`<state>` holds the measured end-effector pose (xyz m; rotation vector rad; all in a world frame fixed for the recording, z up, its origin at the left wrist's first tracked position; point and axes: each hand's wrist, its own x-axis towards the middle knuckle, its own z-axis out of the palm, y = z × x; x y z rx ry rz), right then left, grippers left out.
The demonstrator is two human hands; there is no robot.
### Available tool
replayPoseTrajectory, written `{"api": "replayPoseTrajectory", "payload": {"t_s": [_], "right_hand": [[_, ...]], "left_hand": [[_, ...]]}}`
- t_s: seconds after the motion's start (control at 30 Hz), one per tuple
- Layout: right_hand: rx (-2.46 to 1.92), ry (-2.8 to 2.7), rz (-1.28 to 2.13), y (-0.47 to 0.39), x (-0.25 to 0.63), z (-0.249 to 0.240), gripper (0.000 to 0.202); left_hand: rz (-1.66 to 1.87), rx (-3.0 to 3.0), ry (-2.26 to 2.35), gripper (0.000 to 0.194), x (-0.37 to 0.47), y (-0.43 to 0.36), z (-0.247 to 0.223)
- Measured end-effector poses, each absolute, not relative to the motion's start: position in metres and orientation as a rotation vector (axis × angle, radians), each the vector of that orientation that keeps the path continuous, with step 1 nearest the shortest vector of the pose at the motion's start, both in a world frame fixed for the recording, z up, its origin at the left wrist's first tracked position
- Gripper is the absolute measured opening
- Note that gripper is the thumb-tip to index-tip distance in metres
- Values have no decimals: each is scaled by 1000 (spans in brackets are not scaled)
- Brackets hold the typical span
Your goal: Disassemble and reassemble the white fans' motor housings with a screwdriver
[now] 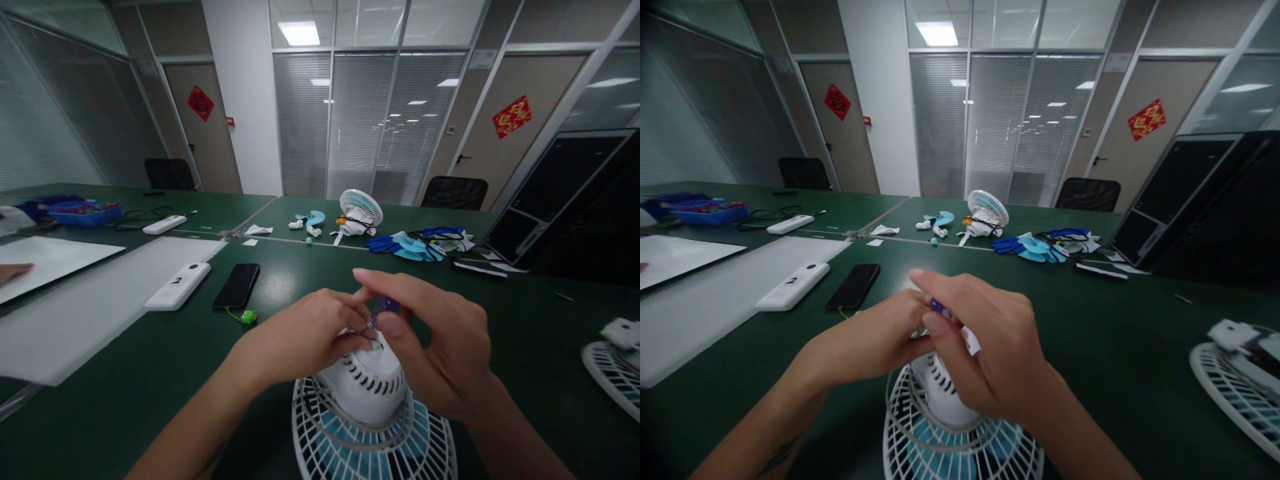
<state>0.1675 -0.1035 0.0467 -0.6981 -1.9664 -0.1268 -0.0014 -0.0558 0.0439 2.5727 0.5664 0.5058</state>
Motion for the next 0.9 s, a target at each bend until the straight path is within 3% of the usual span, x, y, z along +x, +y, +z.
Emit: {"api": "replayPoseTrajectory", "payload": {"t_s": [0.33, 0.43, 0.6, 0.77, 0.87, 0.9], "right_hand": [[-686, -1952, -364, -106, 167, 43, 27], [-647, -2027, -326, -110, 169, 46, 30], [-700, -1978, -212, -113, 168, 49, 13], [-617, -2131, -254, -109, 167, 52, 25], [-632, -2119, -249, -108, 166, 52, 13], [-667, -2101, -252, -109, 166, 52, 18]], "left_hand": [[479, 2610, 596, 12, -1, -56, 42], [456, 2598, 627, 13, -1, -56, 45], [406, 2579, 564, 13, 0, -58, 49], [466, 2587, 673, 11, 0, -61, 47], [438, 2595, 645, 14, 0, -60, 46], [419, 2599, 626, 13, 0, -59, 46]]}}
